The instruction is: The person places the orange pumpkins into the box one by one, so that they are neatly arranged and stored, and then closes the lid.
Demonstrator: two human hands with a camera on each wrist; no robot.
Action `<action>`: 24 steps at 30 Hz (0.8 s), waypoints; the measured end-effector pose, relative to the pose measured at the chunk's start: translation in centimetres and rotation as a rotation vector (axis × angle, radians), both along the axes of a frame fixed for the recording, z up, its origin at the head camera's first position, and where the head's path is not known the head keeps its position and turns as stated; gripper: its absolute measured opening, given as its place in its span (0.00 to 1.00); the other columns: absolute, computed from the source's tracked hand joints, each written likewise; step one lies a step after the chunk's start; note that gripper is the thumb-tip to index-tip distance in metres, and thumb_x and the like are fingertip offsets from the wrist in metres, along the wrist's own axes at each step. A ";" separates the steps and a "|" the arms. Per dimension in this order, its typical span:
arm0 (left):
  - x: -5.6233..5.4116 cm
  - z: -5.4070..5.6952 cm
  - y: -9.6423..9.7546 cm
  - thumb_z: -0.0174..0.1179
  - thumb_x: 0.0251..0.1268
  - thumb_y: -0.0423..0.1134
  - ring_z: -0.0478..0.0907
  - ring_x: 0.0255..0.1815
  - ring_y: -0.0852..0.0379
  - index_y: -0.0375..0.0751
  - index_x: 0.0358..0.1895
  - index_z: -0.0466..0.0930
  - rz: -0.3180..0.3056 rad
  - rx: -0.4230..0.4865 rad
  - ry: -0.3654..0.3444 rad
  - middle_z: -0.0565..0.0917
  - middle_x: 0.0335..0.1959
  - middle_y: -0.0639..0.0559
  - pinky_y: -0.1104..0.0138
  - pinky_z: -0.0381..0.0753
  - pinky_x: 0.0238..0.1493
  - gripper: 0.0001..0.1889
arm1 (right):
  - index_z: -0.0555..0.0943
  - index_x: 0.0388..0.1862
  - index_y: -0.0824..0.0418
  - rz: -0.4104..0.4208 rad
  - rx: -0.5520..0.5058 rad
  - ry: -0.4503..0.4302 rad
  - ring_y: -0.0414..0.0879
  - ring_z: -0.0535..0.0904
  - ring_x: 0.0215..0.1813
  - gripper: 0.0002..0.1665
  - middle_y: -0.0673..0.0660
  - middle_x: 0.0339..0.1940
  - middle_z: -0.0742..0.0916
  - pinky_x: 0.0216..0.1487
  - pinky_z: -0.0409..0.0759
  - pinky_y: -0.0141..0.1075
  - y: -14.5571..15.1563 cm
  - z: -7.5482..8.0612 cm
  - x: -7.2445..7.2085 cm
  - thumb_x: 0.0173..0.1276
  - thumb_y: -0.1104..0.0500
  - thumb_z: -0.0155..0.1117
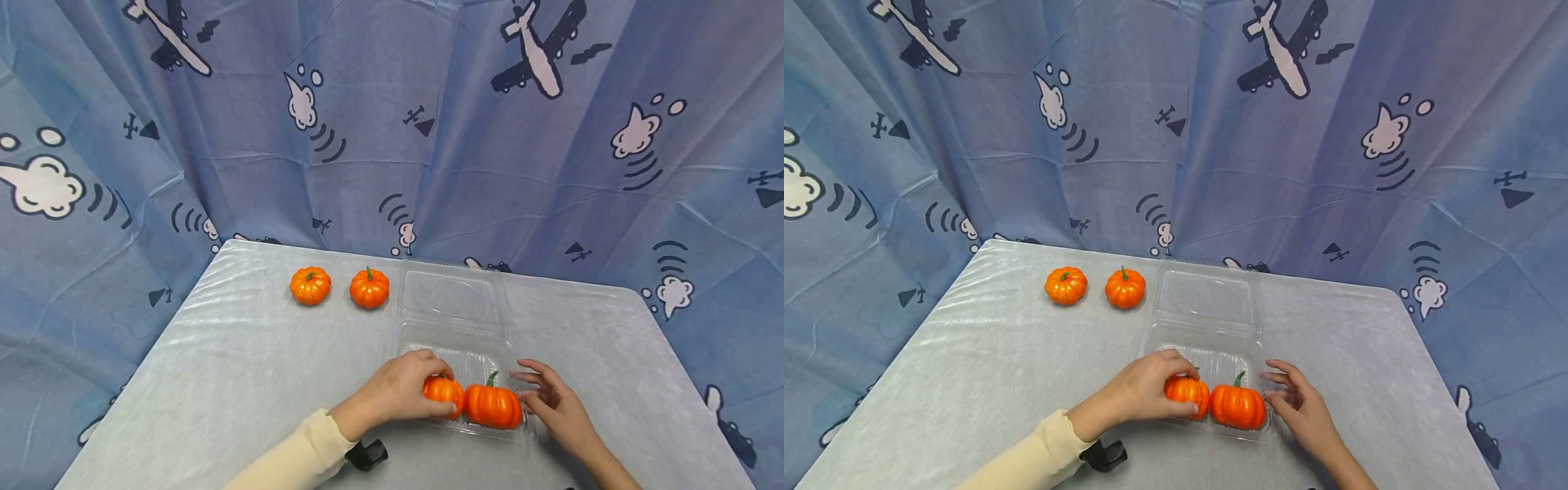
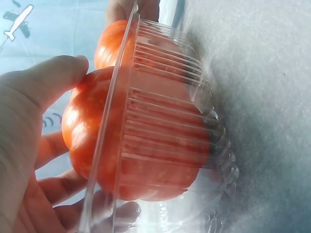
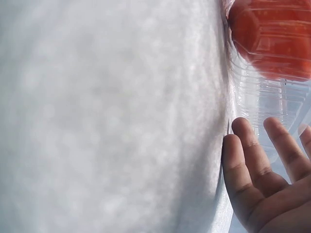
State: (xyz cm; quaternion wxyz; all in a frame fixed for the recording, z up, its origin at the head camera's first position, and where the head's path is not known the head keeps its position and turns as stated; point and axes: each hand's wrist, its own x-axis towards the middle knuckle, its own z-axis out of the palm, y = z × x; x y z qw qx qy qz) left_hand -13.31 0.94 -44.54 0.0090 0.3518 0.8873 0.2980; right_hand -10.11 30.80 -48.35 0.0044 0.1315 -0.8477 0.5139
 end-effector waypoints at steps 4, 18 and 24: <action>0.0 0.1 0.0 0.68 0.49 0.59 0.73 0.34 0.69 0.57 0.44 0.82 0.013 -0.009 -0.003 0.80 0.37 0.63 0.80 0.70 0.34 0.20 | 0.65 0.66 0.69 -0.004 0.007 0.003 0.35 0.84 0.38 0.28 0.33 0.49 0.82 0.33 0.84 0.34 0.0 0.1 0.0 0.68 0.69 0.57; -0.1 0.4 -0.3 0.63 0.55 0.59 0.79 0.40 0.62 0.55 0.49 0.81 0.040 0.010 -0.017 0.82 0.44 0.59 0.75 0.75 0.38 0.21 | 0.65 0.66 0.69 -0.003 0.008 0.001 0.35 0.84 0.38 0.28 0.34 0.49 0.82 0.33 0.84 0.34 0.0 0.1 -0.1 0.68 0.69 0.58; -0.4 1.1 -0.9 0.62 0.57 0.58 0.81 0.48 0.60 0.57 0.52 0.80 0.066 0.033 -0.011 0.82 0.49 0.58 0.70 0.79 0.44 0.21 | 0.65 0.66 0.69 -0.008 0.013 -0.004 0.36 0.84 0.38 0.28 0.36 0.49 0.83 0.33 0.84 0.34 0.0 0.0 0.0 0.68 0.68 0.58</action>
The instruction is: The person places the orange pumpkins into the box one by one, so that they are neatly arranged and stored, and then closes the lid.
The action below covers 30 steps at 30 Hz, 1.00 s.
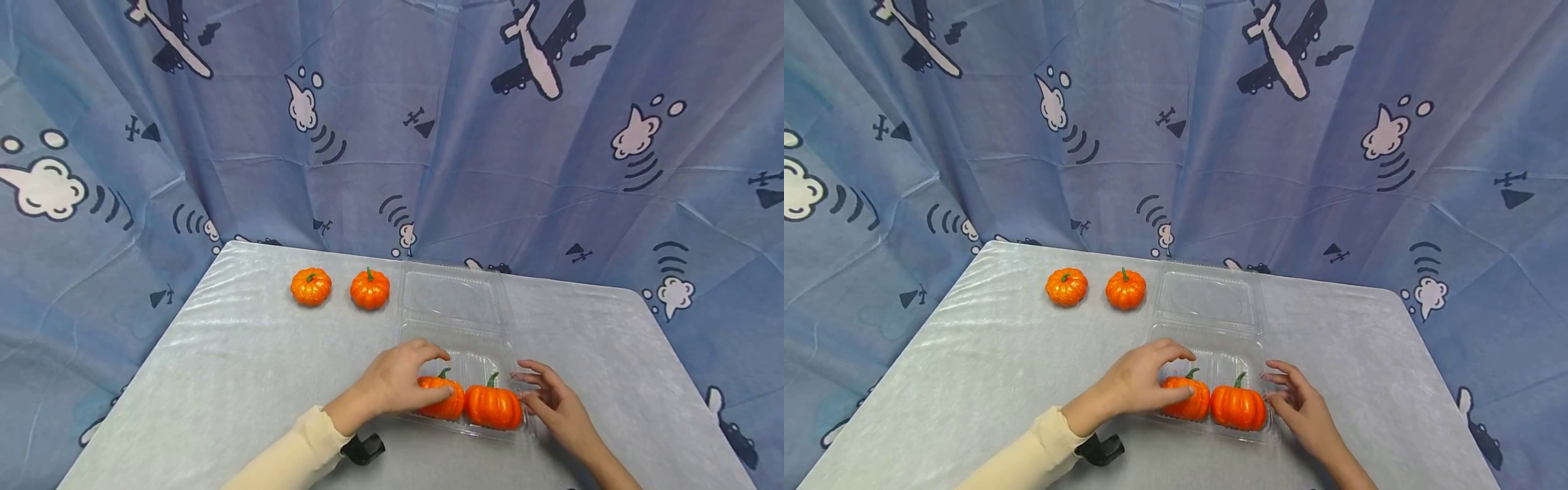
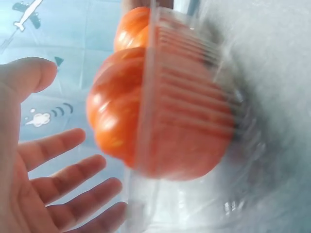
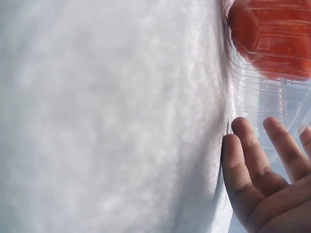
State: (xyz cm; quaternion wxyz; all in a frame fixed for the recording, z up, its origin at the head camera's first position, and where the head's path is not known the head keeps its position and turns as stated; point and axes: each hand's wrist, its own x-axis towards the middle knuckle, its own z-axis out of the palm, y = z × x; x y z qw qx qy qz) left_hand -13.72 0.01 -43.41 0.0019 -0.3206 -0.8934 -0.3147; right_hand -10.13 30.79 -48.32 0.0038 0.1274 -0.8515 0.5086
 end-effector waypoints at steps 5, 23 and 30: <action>-0.6 0.8 -0.6 0.61 0.57 0.58 0.79 0.53 0.62 0.56 0.54 0.79 0.016 0.035 0.010 0.82 0.52 0.60 0.69 0.79 0.51 0.22 | 0.65 0.66 0.69 -0.005 0.002 -0.005 0.36 0.84 0.38 0.28 0.41 0.50 0.84 0.33 0.84 0.35 0.0 0.0 0.0 0.68 0.68 0.58; -4.8 3.5 -4.2 0.63 0.57 0.56 0.77 0.53 0.57 0.54 0.59 0.75 0.144 0.131 -0.033 0.81 0.53 0.58 0.62 0.78 0.51 0.26 | 0.65 0.65 0.70 0.004 -0.013 -0.018 0.36 0.84 0.38 0.28 0.38 0.48 0.83 0.32 0.84 0.36 0.1 0.1 0.0 0.68 0.67 0.58; -7.1 4.2 -5.5 0.64 0.56 0.56 0.78 0.52 0.56 0.55 0.59 0.75 0.194 0.115 0.022 0.80 0.55 0.58 0.59 0.79 0.49 0.27 | 0.65 0.65 0.71 0.010 -0.022 -0.014 0.36 0.84 0.38 0.28 0.42 0.48 0.84 0.32 0.84 0.36 0.1 0.2 0.1 0.68 0.68 0.59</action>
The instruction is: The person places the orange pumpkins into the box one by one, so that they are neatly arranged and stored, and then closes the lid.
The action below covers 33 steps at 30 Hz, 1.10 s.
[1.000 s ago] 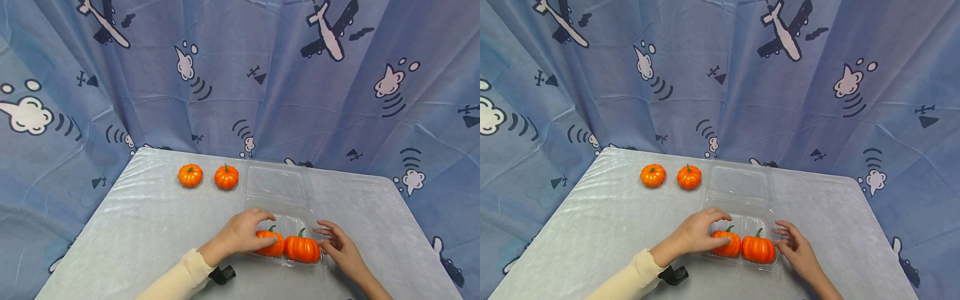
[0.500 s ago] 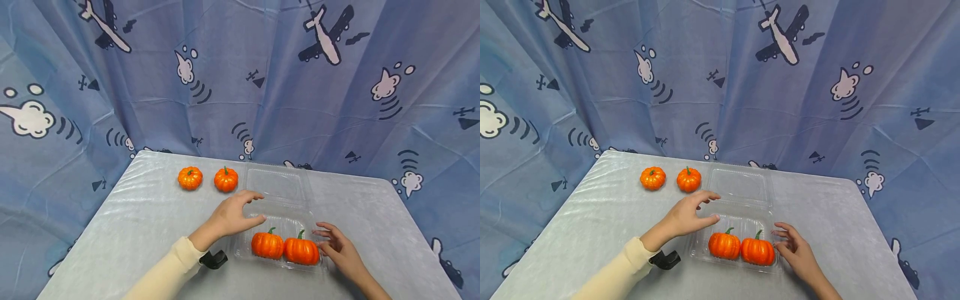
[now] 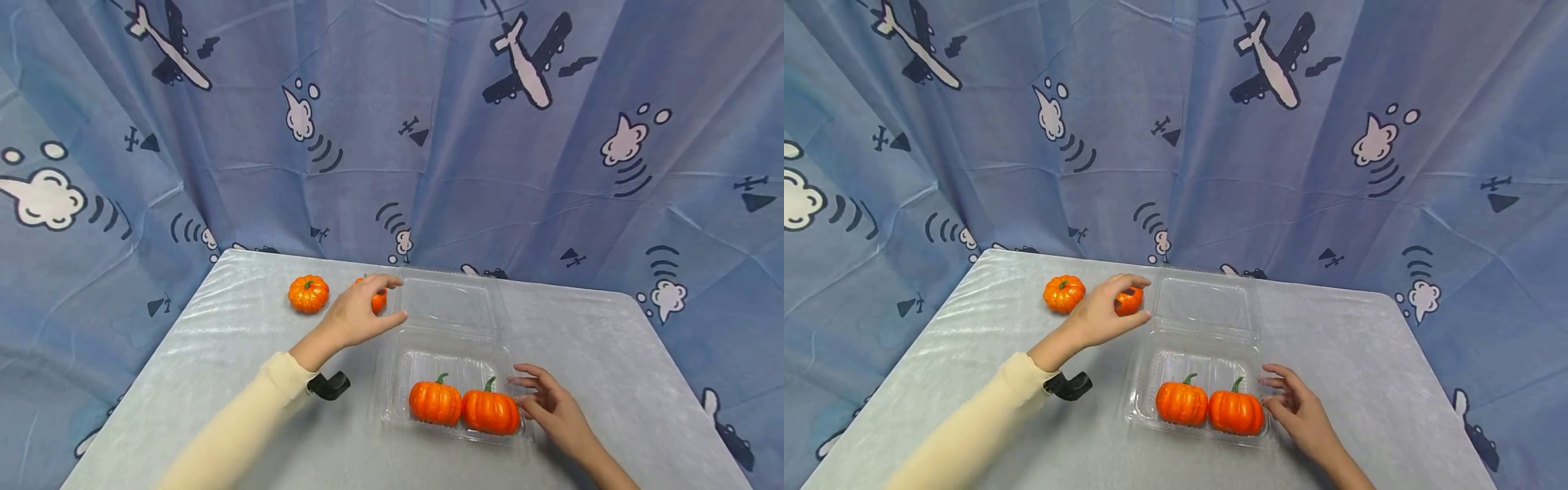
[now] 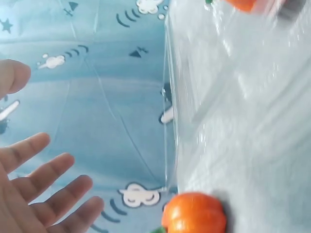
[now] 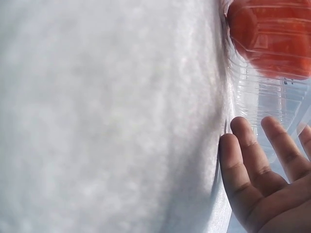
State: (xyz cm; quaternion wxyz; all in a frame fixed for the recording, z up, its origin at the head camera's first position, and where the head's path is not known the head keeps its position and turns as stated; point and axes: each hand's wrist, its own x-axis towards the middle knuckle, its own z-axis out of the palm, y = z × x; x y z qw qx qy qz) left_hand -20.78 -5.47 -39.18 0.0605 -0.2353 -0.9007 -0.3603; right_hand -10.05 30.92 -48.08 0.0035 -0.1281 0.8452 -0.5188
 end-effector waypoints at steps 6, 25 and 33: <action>-2.2 0.3 -1.0 0.65 0.55 0.54 0.76 0.55 0.54 0.55 0.59 0.75 0.039 0.020 -0.024 0.79 0.56 0.56 0.56 0.77 0.53 0.27 | 0.65 0.65 0.70 -0.019 0.018 -0.021 0.36 0.84 0.38 0.28 0.55 0.49 0.85 0.33 0.84 0.36 -0.1 0.1 0.0 0.68 0.67 0.59; -7.4 -2.2 -2.5 0.66 0.55 0.53 0.67 0.68 0.48 0.53 0.66 0.69 0.031 -0.063 -0.213 0.70 0.67 0.49 0.51 0.68 0.67 0.33 | 0.64 0.65 0.70 -0.017 0.014 -0.030 0.36 0.83 0.38 0.28 0.58 0.50 0.84 0.32 0.84 0.35 0.0 -0.1 0.1 0.68 0.68 0.58; -9.0 -4.1 -2.8 0.66 0.55 0.51 0.68 0.65 0.42 0.50 0.64 0.70 0.053 -0.069 -0.290 0.71 0.65 0.43 0.51 0.70 0.64 0.31 | 0.65 0.65 0.70 0.010 -0.009 0.008 0.35 0.83 0.38 0.28 0.43 0.48 0.84 0.32 0.84 0.35 0.1 0.0 0.0 0.67 0.69 0.59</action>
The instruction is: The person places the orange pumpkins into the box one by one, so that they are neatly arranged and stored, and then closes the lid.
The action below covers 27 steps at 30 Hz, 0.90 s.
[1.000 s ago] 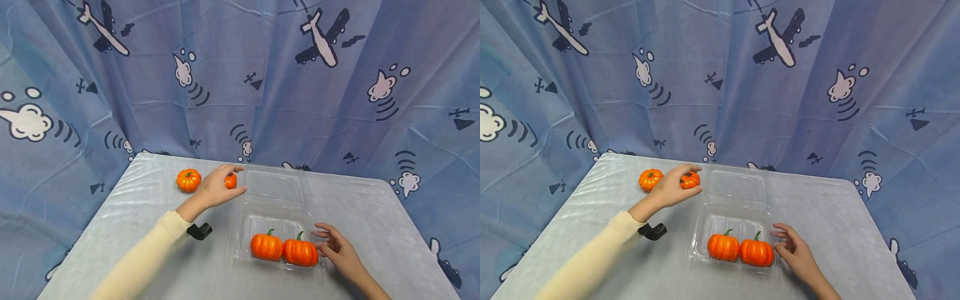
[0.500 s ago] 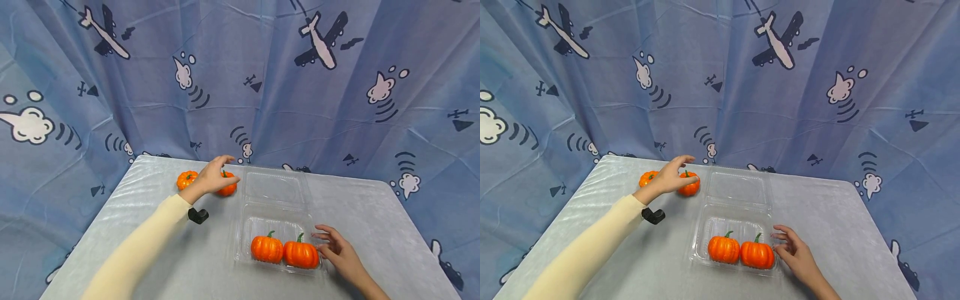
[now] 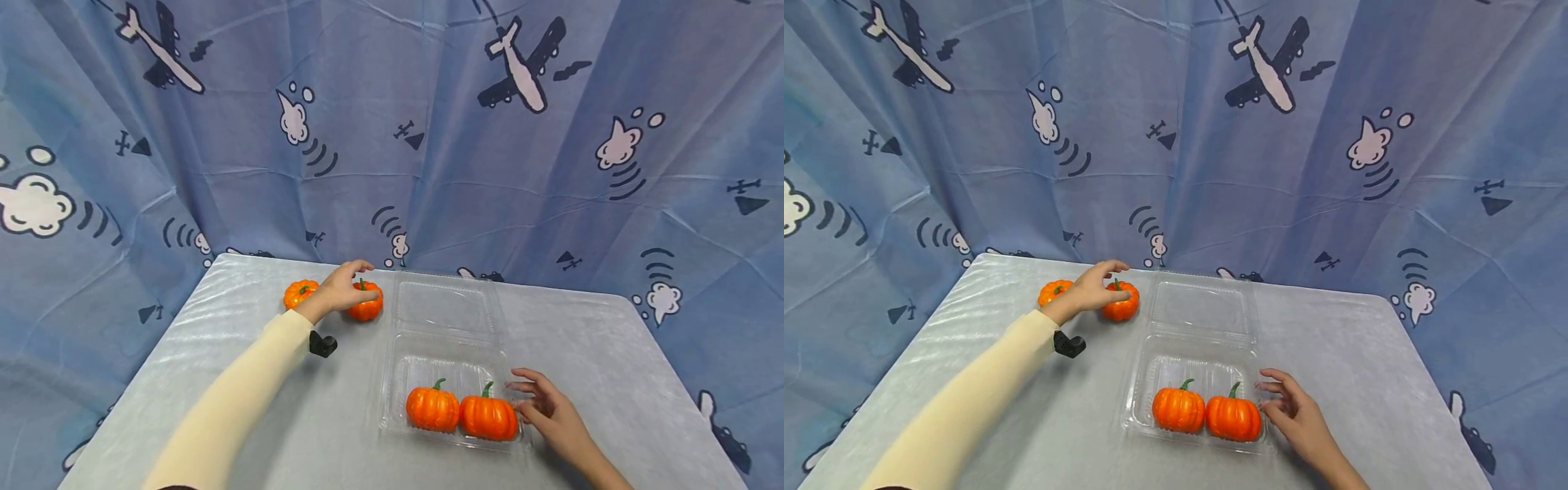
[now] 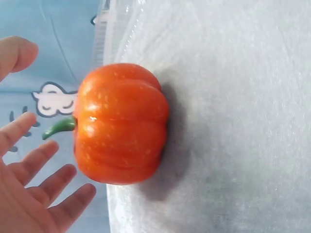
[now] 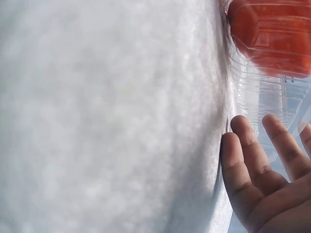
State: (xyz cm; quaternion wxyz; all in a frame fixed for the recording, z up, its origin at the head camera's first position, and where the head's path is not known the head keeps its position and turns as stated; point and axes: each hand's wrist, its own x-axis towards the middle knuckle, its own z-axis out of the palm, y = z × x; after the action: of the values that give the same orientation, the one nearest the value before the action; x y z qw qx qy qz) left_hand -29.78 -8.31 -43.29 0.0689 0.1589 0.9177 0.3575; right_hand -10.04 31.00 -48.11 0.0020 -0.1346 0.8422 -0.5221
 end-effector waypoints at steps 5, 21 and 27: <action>-0.2 -0.2 0.0 0.66 0.54 0.50 0.71 0.61 0.44 0.46 0.62 0.71 0.015 -0.055 -0.006 0.73 0.63 0.42 0.53 0.71 0.63 0.31 | 0.65 0.65 0.71 0.004 0.000 0.001 0.36 0.84 0.37 0.28 0.44 0.48 0.84 0.32 0.84 0.35 0.0 -0.1 -0.1 0.67 0.69 0.59; -1.1 -0.9 -0.3 0.65 0.52 0.46 0.73 0.61 0.44 0.40 0.63 0.71 -0.036 -0.155 -0.040 0.75 0.61 0.38 0.54 0.71 0.64 0.33 | 0.66 0.65 0.68 -0.026 0.039 -0.028 0.36 0.84 0.38 0.28 0.70 0.49 0.82 0.34 0.84 0.34 -0.3 0.1 0.0 0.67 0.68 0.60; -1.0 -1.0 -0.3 0.65 0.50 0.46 0.75 0.53 0.47 0.40 0.61 0.71 -0.039 -0.128 -0.063 0.78 0.54 0.40 0.57 0.75 0.59 0.32 | 0.66 0.65 0.69 -0.018 0.035 -0.020 0.36 0.84 0.38 0.28 0.61 0.48 0.84 0.34 0.84 0.35 -0.1 0.0 -0.1 0.67 0.68 0.60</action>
State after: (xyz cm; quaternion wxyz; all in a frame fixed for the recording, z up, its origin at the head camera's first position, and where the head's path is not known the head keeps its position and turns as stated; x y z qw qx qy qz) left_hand -30.77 -8.56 -44.24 0.1148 0.1605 0.9328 0.3014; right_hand -10.15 30.86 -48.15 0.0081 -0.1215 0.8522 -0.5089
